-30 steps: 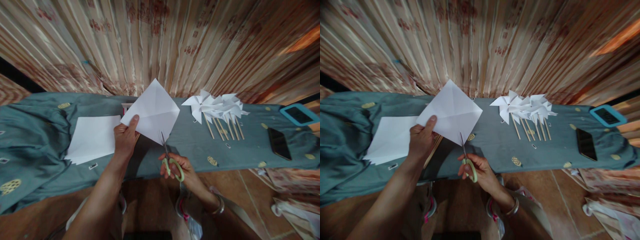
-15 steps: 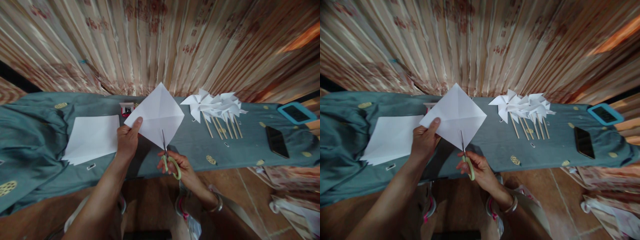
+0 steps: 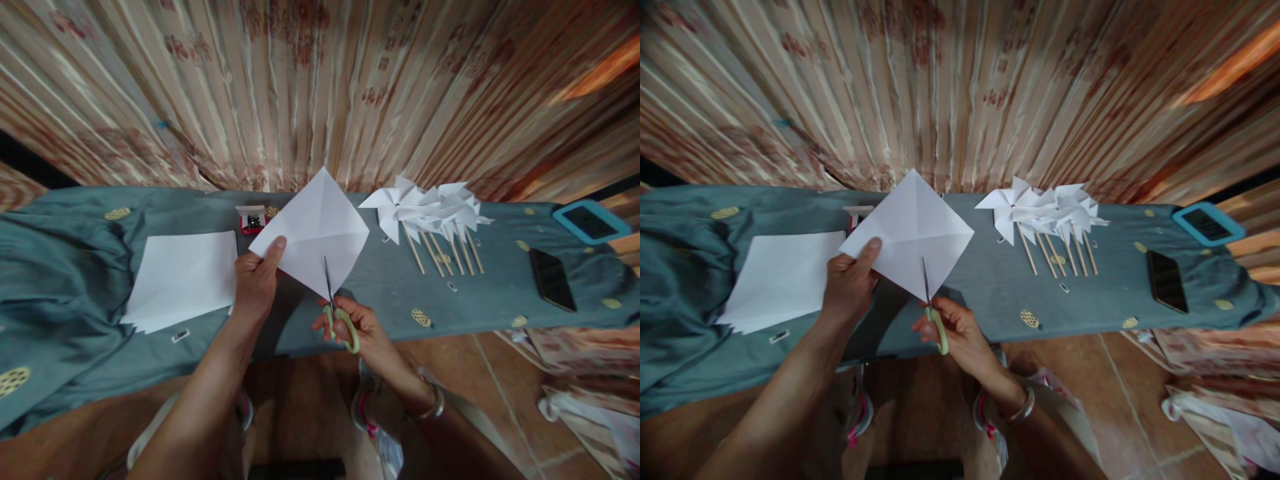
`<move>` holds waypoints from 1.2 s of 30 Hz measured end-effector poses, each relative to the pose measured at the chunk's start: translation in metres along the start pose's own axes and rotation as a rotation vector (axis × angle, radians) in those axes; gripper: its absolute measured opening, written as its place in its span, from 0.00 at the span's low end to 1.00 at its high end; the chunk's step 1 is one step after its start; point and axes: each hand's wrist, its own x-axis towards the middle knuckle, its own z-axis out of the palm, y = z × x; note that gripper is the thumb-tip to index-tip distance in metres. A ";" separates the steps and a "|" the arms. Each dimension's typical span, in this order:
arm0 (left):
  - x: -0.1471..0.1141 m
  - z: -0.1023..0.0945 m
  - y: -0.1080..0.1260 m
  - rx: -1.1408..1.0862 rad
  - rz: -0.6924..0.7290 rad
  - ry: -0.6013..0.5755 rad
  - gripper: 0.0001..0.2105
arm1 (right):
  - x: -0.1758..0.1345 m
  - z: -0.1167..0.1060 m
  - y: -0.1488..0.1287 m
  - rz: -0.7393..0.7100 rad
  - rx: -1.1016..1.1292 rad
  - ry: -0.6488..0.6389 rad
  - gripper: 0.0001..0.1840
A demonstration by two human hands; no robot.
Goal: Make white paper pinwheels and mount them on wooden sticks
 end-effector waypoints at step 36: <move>-0.006 0.004 -0.002 -0.008 -0.002 -0.089 0.14 | 0.001 -0.001 -0.012 0.000 -0.055 0.007 0.26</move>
